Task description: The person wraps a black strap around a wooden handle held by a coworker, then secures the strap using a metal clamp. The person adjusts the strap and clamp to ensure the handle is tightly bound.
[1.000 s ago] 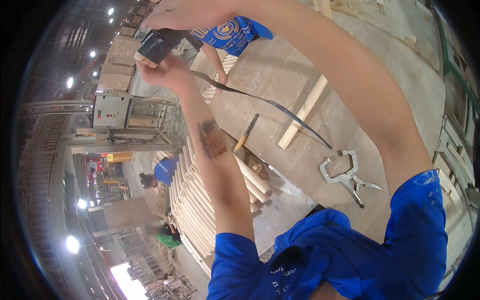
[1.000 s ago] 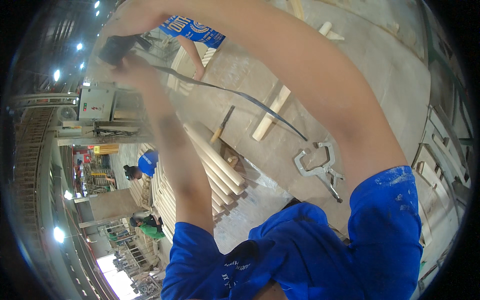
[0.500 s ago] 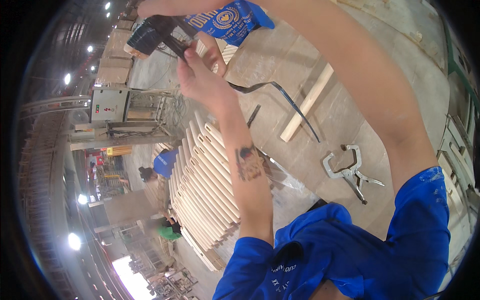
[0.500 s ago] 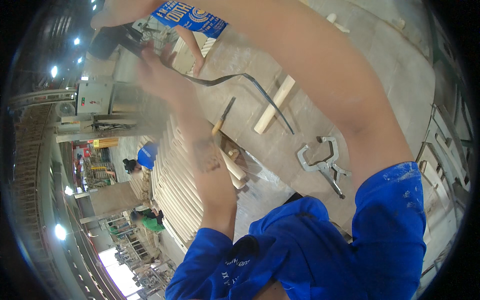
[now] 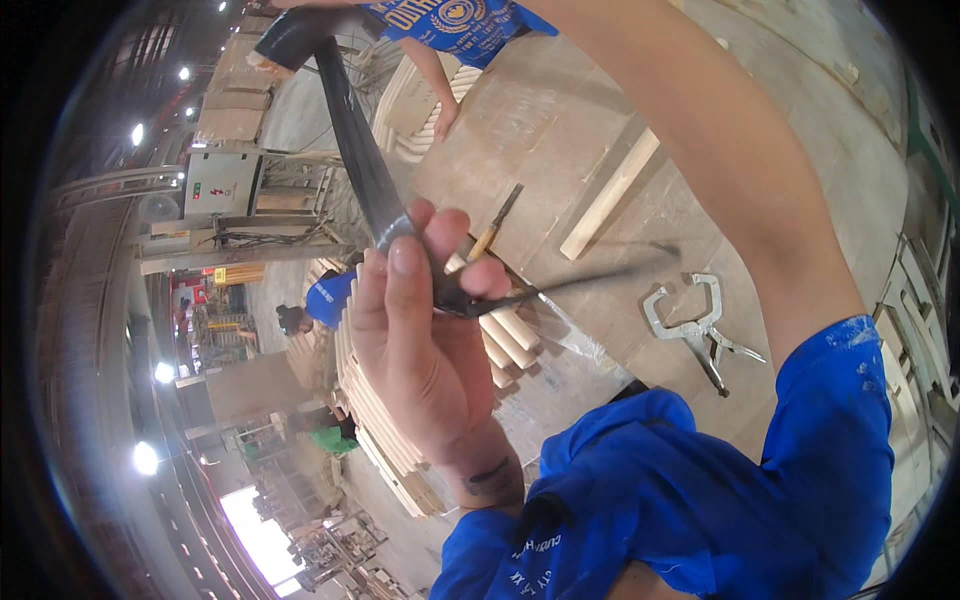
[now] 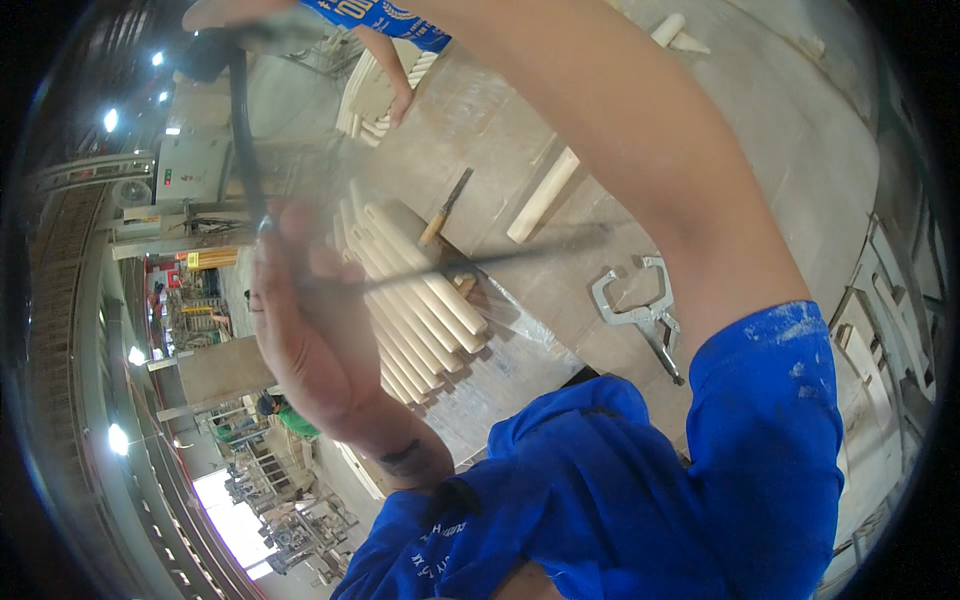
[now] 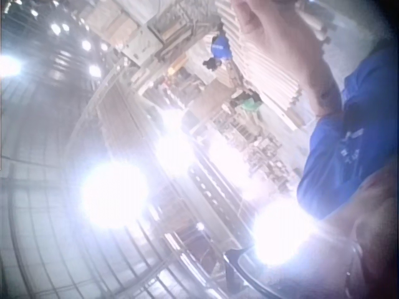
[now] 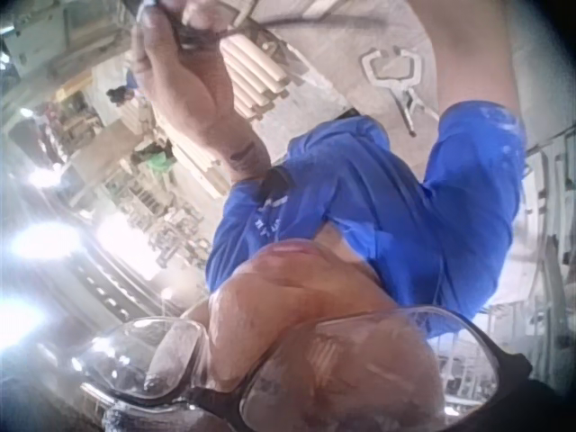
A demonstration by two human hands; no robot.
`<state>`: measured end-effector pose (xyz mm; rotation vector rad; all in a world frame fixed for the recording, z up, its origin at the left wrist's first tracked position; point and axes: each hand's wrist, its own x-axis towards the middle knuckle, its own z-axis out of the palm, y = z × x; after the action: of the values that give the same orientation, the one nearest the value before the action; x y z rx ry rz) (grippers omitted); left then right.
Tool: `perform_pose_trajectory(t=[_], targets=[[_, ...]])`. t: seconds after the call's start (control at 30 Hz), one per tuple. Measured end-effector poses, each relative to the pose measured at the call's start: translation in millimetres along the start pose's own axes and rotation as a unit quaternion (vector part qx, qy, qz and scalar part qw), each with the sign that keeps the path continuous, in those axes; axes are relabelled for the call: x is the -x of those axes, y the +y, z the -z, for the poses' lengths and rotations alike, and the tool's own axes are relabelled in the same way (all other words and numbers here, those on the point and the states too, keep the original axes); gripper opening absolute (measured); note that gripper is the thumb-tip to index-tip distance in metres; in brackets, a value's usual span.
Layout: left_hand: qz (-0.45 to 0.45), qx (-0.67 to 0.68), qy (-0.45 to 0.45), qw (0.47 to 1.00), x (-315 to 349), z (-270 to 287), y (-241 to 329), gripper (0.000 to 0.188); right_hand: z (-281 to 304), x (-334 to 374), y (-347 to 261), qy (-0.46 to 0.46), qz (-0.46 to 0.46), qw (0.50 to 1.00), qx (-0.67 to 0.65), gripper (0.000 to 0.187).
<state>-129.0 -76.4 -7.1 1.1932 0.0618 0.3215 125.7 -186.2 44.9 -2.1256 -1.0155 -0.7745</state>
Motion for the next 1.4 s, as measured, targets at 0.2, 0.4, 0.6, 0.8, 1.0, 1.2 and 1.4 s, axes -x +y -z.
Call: perform_pose_trajectory(t=[0.2, 0.4, 0.6, 0.8, 1.0, 1.2, 1.4], targets=[[0.057, 0.083, -0.241, 0.965, -25.6, 7.4, 112.2, 0.050, 4.0, -5.0, -5.7, 0.020, -0.014, 0.999, -0.030, 0.059], [0.073, 0.165, -0.308, 0.934, -132.1, -62.1, 191.6, 0.058, 19.7, 7.8, -8.7, 0.007, -0.022, 1.000, -0.007, 0.052], [0.079, 0.247, -0.349, 0.900, -239.1, -83.8, 200.7, 0.056, 16.1, 15.9, -6.1, 0.059, 0.012, 0.998, -0.026, 0.049], [0.136, 0.272, -0.332, 0.893, -309.1, -78.1, 176.4, 0.043, 17.9, 19.8, -0.9, 0.039, 0.053, 0.987, 0.150, 0.037], [0.225, 0.302, -0.209, 0.902, -355.9, -21.1, 126.8, 0.033, 9.4, 16.5, -18.9, 0.060, -0.031, 0.998, -0.014, 0.040], [0.008, -0.039, -0.101, 0.994, -352.8, -11.4, 38.5, 0.030, 3.0, 13.6, 14.3, 0.085, 0.143, 0.986, 0.011, 0.026], [0.281, 0.436, -0.196, 0.832, -360.6, 79.1, -83.1, 0.038, 5.3, 5.2, -0.8, -0.019, 0.089, 0.995, -0.038, 0.023]])
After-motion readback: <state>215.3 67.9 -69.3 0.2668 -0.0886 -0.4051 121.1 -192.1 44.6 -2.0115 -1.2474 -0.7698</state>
